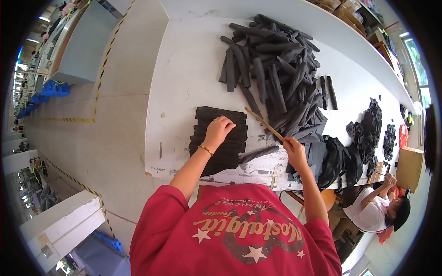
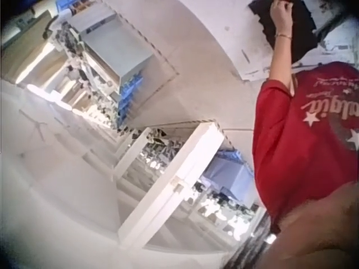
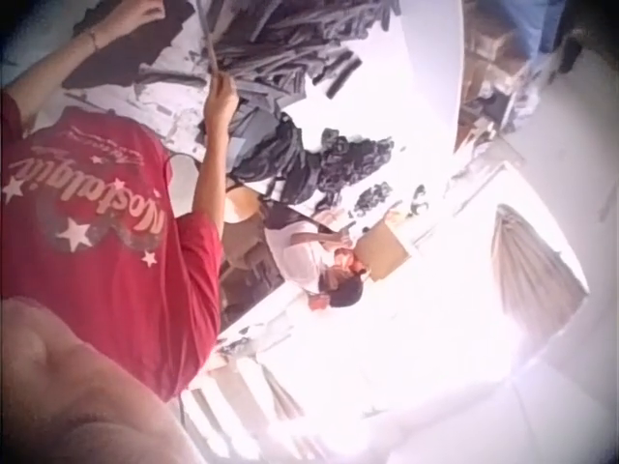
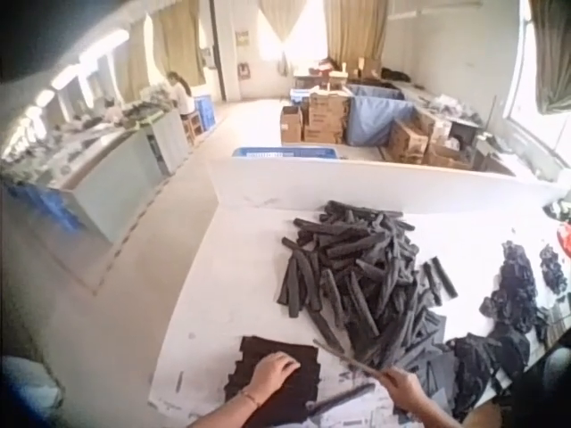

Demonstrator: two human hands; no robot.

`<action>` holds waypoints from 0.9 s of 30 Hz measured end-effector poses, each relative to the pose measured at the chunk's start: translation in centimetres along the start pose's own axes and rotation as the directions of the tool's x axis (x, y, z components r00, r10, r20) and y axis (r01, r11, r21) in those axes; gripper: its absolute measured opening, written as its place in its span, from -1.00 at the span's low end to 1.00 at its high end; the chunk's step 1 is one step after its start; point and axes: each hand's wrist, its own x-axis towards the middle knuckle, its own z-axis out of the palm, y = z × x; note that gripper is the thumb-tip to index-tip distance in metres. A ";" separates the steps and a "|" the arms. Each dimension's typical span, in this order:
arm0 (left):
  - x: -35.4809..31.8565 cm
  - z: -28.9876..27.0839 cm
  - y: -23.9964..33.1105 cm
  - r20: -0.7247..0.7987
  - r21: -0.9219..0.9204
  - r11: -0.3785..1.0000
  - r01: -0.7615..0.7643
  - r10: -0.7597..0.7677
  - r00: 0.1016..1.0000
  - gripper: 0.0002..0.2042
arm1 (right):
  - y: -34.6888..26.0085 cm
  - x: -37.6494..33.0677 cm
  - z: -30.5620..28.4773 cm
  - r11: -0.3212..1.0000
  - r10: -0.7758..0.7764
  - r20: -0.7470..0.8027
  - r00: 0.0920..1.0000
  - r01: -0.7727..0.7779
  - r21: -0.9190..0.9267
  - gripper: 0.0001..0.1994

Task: Using a wooden stick to separate and organize piles of black foam pieces on a workbench.

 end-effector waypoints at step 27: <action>1.6 -8.3 5.1 0.089 -0.200 0.979 0.048 -0.031 0.996 -0.88 | -6.0 -0.5 -7.6 0.755 -0.515 -0.007 0.857 0.450 -0.477 -0.85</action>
